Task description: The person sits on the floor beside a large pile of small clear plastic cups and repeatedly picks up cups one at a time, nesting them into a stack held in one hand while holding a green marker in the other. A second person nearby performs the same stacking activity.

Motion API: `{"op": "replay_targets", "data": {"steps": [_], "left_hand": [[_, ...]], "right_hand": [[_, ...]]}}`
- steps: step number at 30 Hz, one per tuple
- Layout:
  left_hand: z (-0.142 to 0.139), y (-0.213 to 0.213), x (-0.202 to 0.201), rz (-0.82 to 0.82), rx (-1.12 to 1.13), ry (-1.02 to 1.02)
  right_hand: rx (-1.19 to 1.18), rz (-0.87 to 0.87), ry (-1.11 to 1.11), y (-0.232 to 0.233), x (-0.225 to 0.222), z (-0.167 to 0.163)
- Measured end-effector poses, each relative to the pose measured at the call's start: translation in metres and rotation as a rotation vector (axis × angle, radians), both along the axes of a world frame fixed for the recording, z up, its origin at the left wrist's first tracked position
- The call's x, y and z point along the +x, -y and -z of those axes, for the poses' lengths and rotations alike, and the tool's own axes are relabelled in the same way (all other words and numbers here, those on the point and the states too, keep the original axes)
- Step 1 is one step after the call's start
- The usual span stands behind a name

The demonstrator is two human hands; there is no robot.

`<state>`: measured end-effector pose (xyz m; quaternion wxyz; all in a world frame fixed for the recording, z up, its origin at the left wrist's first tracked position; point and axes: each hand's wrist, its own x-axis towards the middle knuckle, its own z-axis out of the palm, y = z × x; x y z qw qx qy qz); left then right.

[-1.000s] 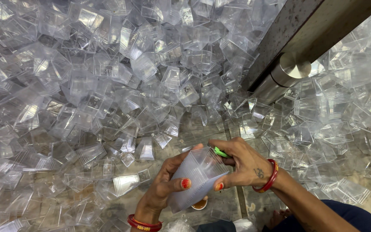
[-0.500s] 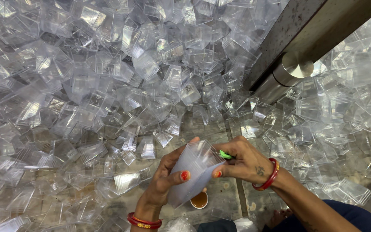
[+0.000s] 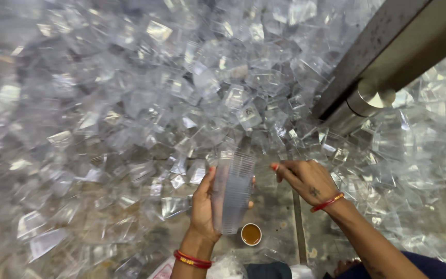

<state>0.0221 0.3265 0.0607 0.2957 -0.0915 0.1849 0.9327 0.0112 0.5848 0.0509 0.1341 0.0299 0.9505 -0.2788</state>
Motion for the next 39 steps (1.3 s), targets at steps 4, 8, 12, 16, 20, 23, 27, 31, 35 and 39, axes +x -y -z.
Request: {"op": "replay_targets", "data": {"steps": [4,8,12,16,20,23,27,31,35,39], "left_hand": [[-0.025,0.017,0.029,-0.084,0.035,0.045],[-0.045,0.041,0.069,-0.149,0.062,0.084],[-0.053,0.089,0.124,-0.233,0.145,0.048],[-0.049,0.171,0.195,-0.531,0.049,-0.122],[-0.055,0.24,0.28,-0.983,-0.18,-0.071],[-0.073,0.264,0.337,-1.226,-0.354,0.024],[-0.107,0.267,0.398,-1.422,-0.57,0.166],[-0.137,0.255,0.449,-1.507,-0.75,0.269],[-0.165,0.262,0.482,-1.481,-1.021,0.236],[-0.183,0.277,0.499,-1.244,-1.374,0.056]], "right_hand": [[0.166,-0.054,-0.018,-0.007,0.0,0.01],[0.171,0.023,-0.009,-0.013,0.002,0.023],[0.169,-0.018,-0.005,-0.02,0.007,0.036],[0.186,-0.125,-0.032,-0.026,0.012,0.044],[0.23,-0.18,-0.022,-0.03,0.018,0.042],[0.249,-0.195,-0.051,-0.03,0.023,0.034],[0.312,-0.176,-0.053,-0.025,0.029,0.018],[0.42,-0.163,-0.126,-0.015,0.036,0.003],[0.236,-0.135,-0.162,-0.007,0.04,-0.003],[-0.13,-0.144,-0.176,0.0,0.043,-0.008]]}}
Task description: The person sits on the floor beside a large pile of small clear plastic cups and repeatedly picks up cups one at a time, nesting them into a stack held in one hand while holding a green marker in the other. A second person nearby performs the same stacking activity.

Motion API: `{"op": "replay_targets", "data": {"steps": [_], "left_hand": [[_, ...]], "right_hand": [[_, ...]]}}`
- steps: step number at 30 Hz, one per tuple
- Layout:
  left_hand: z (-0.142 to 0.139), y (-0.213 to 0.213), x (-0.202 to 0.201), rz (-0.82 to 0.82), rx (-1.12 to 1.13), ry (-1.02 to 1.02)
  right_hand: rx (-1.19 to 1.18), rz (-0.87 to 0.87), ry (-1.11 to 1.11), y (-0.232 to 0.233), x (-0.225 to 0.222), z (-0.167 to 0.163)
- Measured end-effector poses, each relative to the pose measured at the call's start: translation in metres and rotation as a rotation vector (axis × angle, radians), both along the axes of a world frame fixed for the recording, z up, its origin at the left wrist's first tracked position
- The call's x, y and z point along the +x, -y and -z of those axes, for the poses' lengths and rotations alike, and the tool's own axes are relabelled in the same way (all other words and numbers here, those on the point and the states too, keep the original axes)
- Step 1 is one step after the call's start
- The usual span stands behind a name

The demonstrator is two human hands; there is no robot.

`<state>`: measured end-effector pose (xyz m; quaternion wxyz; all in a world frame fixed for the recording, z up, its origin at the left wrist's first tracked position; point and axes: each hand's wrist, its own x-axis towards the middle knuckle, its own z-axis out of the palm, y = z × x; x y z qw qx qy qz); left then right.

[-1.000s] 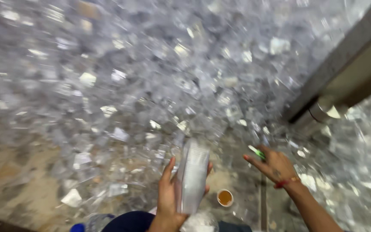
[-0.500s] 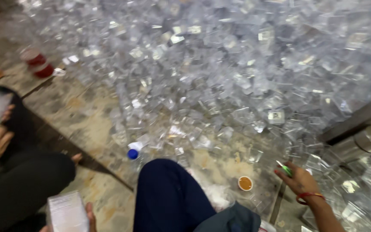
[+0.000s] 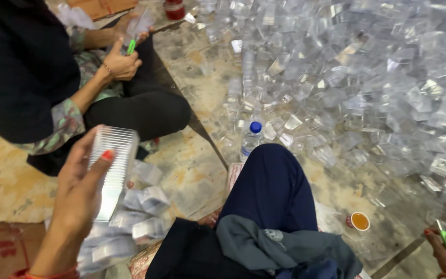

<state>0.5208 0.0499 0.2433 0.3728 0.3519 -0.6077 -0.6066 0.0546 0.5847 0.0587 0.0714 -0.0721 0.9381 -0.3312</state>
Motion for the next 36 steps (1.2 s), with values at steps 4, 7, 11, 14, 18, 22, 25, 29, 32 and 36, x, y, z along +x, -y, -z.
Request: {"op": "replay_targets", "data": {"steps": [4,7,11,14,18,22,25,29,32,36], "left_hand": [[0.008,0.002,-0.006,0.293,-0.432,0.208],[0.032,0.001,-0.034,0.424,-0.605,0.649],[0.084,0.001,-0.093,0.751,-0.835,1.328],[0.129,0.003,-0.125,1.006,-1.074,1.578],[0.178,0.013,-0.154,1.075,-0.92,1.943],[0.203,0.036,-0.143,0.929,-1.09,1.913],[0.211,0.049,-0.123,0.822,-1.113,1.922],[0.212,0.06,-0.106,0.781,-1.144,1.934],[0.185,0.056,-0.106,0.756,-1.163,1.795],[0.111,0.023,-0.123,0.413,-0.869,1.374]], "right_hand": [[-0.19,-0.106,-0.081,0.006,0.004,-0.003],[-0.239,-0.155,-0.093,0.01,0.008,-0.006],[-0.116,-0.126,-0.098,0.013,0.015,-0.01],[-0.154,-0.141,-0.068,0.015,0.019,-0.011],[-0.157,-0.139,-0.033,0.014,0.022,-0.008],[-0.082,-0.13,-0.022,0.009,0.02,-0.001],[0.069,-0.09,-0.026,0.001,0.016,0.006],[0.489,-0.128,-0.091,-0.012,0.009,0.016],[0.526,-0.116,-0.053,-0.02,0.005,0.023],[0.509,-0.068,0.114,-0.026,0.005,0.028]]}}
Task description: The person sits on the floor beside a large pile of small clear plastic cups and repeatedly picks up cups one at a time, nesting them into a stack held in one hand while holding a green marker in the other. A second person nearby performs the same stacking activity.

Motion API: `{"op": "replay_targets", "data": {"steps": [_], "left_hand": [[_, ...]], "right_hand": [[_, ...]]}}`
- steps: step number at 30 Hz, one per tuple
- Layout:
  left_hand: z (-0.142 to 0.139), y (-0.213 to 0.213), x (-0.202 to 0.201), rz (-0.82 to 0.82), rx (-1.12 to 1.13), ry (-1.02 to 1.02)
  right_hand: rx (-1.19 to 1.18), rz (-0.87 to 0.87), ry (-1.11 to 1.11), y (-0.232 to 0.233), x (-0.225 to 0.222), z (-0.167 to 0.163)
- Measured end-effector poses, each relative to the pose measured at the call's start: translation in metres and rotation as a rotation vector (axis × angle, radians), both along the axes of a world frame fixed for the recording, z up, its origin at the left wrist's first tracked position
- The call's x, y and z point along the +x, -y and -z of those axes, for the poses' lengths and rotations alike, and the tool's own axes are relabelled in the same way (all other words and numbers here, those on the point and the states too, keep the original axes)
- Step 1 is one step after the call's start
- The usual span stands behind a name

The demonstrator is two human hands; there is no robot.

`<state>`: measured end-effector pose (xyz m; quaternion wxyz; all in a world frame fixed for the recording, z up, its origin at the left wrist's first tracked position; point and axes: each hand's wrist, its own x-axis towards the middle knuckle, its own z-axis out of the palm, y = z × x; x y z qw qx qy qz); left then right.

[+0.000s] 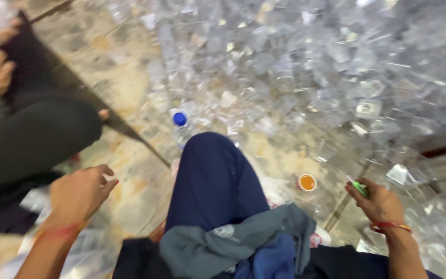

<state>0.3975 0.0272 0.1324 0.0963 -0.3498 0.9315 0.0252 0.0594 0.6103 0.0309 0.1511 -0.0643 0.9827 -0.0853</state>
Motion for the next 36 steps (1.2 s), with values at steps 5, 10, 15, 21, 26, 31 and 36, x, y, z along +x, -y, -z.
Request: {"op": "replay_targets", "data": {"steps": [5,10,15,21,26,31,36], "left_hand": [[-0.066,-0.09,-0.032,-0.084,0.17,-0.605],[-0.057,-0.147,-0.101,0.113,0.642,-0.974],[0.002,-0.191,-0.184,-0.065,1.675,-0.818],[0.098,-0.236,-0.289,-0.881,2.105,-0.874],[0.137,-0.252,-0.34,-0.794,1.532,-1.11],[0.156,-0.256,-0.347,-0.708,1.225,-0.994],[0.168,-0.247,-0.344,-0.848,1.321,-1.116]], "right_hand": [[-0.113,0.06,0.001,0.003,0.005,-0.001],[-0.027,-0.045,-0.081,0.011,0.013,-0.006],[-0.069,0.029,0.092,0.019,0.018,-0.013],[-0.097,0.009,0.192,0.025,0.019,-0.021],[-0.104,-0.024,0.165,0.028,0.018,-0.026],[-0.131,-0.063,0.139,0.029,0.015,-0.029],[-0.084,-0.066,0.167,0.028,0.013,-0.031]]}}
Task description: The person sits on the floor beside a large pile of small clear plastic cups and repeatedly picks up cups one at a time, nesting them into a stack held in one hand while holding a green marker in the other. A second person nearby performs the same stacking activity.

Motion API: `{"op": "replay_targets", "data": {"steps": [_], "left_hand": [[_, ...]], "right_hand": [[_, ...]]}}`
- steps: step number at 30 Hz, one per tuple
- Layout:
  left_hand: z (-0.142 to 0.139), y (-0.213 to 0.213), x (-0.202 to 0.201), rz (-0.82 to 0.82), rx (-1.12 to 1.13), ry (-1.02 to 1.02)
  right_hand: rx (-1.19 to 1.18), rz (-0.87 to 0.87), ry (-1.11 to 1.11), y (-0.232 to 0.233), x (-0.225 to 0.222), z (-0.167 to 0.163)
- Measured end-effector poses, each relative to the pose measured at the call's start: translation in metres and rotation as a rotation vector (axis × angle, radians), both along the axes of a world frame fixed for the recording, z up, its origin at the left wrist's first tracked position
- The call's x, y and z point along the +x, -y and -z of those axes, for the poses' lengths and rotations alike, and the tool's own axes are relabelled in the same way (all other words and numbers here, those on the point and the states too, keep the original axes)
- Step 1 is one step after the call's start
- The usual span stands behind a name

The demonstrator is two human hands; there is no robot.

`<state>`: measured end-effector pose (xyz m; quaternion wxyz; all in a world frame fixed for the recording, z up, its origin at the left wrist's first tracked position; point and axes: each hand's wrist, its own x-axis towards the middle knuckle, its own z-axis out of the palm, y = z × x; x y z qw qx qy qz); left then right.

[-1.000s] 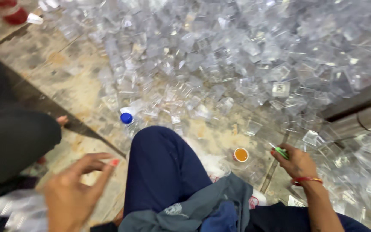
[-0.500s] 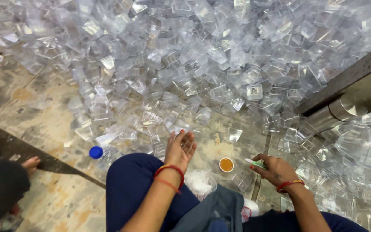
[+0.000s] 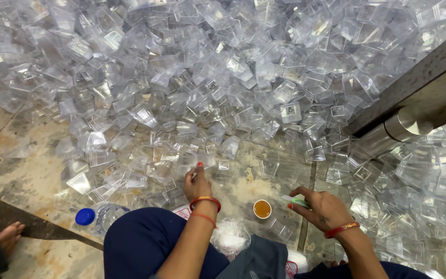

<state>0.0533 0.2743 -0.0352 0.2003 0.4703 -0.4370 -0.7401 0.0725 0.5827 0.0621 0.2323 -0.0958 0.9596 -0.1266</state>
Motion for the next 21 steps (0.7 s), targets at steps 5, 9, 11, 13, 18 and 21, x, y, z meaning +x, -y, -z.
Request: {"op": "replay_targets", "data": {"steps": [5,9,11,13,18,21], "left_hand": [[-0.028,0.014,0.03,-0.043,0.337,-0.038],[-0.065,0.022,0.03,0.169,0.369,-0.218],[-0.076,0.018,0.02,0.386,0.207,-0.339],[-0.081,0.009,0.004,0.584,0.089,-0.307],[-0.068,-0.035,-0.019,1.095,0.099,-0.257],[-0.053,-0.055,-0.026,1.301,0.222,-0.24]], "right_hand": [[-0.012,0.027,-0.023,0.0,-0.004,0.001],[-0.027,0.064,-0.13,0.004,-0.009,0.004],[-0.052,0.162,-0.159,0.007,-0.013,0.006],[-0.075,0.326,-0.137,0.011,-0.017,0.009],[-0.836,0.588,-0.114,0.023,-0.027,0.017],[-1.039,0.698,0.052,0.029,-0.032,0.022]]}}
